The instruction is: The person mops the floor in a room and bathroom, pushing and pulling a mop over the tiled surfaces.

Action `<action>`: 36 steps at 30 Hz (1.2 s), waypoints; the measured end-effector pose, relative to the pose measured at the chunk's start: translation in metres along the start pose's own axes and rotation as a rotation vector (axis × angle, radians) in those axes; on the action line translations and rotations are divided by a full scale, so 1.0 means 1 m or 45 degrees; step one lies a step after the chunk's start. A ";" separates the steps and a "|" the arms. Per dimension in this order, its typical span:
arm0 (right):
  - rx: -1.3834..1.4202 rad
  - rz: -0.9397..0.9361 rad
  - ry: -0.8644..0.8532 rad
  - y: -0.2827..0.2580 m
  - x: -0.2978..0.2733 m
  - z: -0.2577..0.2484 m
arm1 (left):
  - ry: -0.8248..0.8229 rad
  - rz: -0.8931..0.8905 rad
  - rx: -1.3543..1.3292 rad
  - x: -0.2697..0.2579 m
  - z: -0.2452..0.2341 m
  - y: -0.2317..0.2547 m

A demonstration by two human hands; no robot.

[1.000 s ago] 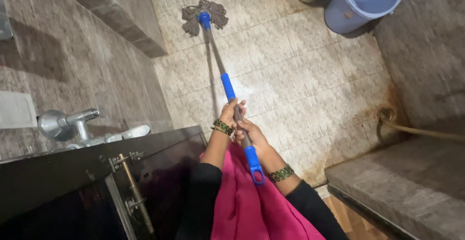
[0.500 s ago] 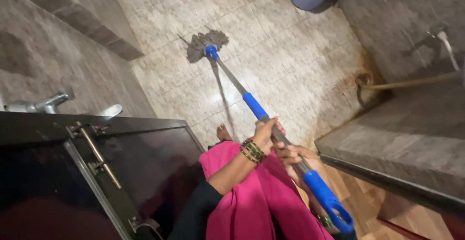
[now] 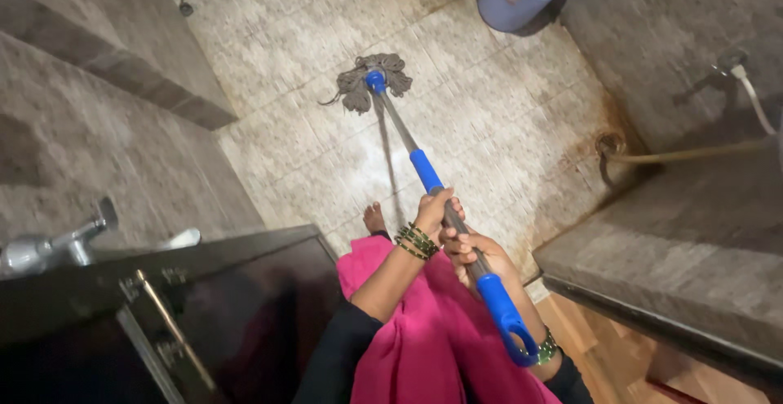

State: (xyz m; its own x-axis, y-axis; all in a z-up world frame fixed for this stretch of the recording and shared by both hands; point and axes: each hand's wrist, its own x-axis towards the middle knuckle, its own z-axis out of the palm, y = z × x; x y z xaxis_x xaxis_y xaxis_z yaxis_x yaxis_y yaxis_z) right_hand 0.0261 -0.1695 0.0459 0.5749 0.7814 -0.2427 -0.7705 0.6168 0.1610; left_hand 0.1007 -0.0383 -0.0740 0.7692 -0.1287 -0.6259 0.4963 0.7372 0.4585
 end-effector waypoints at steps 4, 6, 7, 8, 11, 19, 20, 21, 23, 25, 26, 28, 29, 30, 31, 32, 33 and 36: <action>-0.100 -0.005 0.031 -0.028 0.062 0.010 | -0.002 -0.006 0.017 0.047 -0.004 0.049; -0.140 -0.164 0.140 -0.037 0.097 0.013 | -0.013 -0.007 0.050 0.074 -0.007 0.073; -0.159 -0.173 0.129 -0.043 0.115 0.014 | -0.013 -0.011 0.076 0.087 -0.012 0.088; -0.179 -0.182 0.117 -0.051 0.136 0.014 | 0.012 0.003 0.150 0.103 -0.016 0.103; -0.250 -0.246 0.160 -0.069 0.189 0.008 | 0.032 0.011 0.261 0.150 -0.031 0.140; -0.348 -0.329 0.122 -0.063 0.259 -0.027 | -0.048 0.004 0.155 0.201 -0.078 0.185; -0.323 -0.375 0.166 -0.057 0.254 -0.030 | -0.067 -0.022 0.170 0.197 -0.079 0.177; -0.303 -0.417 0.204 -0.052 0.249 -0.031 | -0.087 -0.039 0.184 0.191 -0.082 0.169; -0.334 -0.451 0.389 -0.044 0.220 -0.032 | -0.082 -0.055 0.175 0.176 -0.085 0.150; -0.336 -0.456 0.464 -0.039 0.186 -0.036 | -0.036 -0.046 0.128 0.153 -0.075 0.117; -0.326 -0.447 0.447 -0.036 0.164 -0.040 | -0.027 -0.062 0.104 0.142 -0.069 0.098; -0.311 -0.451 0.331 -0.028 0.116 -0.054 | -0.004 -0.088 0.048 0.121 -0.061 0.051; -0.301 -0.468 0.231 -0.021 0.089 -0.060 | -0.030 -0.097 0.002 0.109 -0.058 0.026; -0.292 -0.486 0.130 -0.015 0.061 -0.065 | -0.057 -0.107 -0.043 0.094 -0.054 0.000; -0.253 -0.466 0.162 -0.008 0.030 -0.066 | -0.014 -0.089 -0.021 0.075 -0.047 -0.027; -0.214 -0.446 0.193 -0.001 -0.002 -0.065 | 0.028 -0.070 0.002 0.053 -0.039 -0.053; -0.167 -0.459 0.224 0.012 -0.036 -0.062 | 0.081 -0.161 0.029 0.029 -0.031 -0.077; 0.051 -0.522 0.201 0.042 -0.123 -0.042 | 0.131 -0.287 0.143 -0.042 0.002 -0.131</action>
State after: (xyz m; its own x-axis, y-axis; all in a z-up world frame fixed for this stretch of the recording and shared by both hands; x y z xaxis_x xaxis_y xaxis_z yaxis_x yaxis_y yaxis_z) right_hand -0.0890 -0.2436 0.0425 0.7794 0.4492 -0.4367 -0.4744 0.8785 0.0570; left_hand 0.0037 -0.1307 -0.1066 0.5921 -0.2093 -0.7782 0.6965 0.6186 0.3636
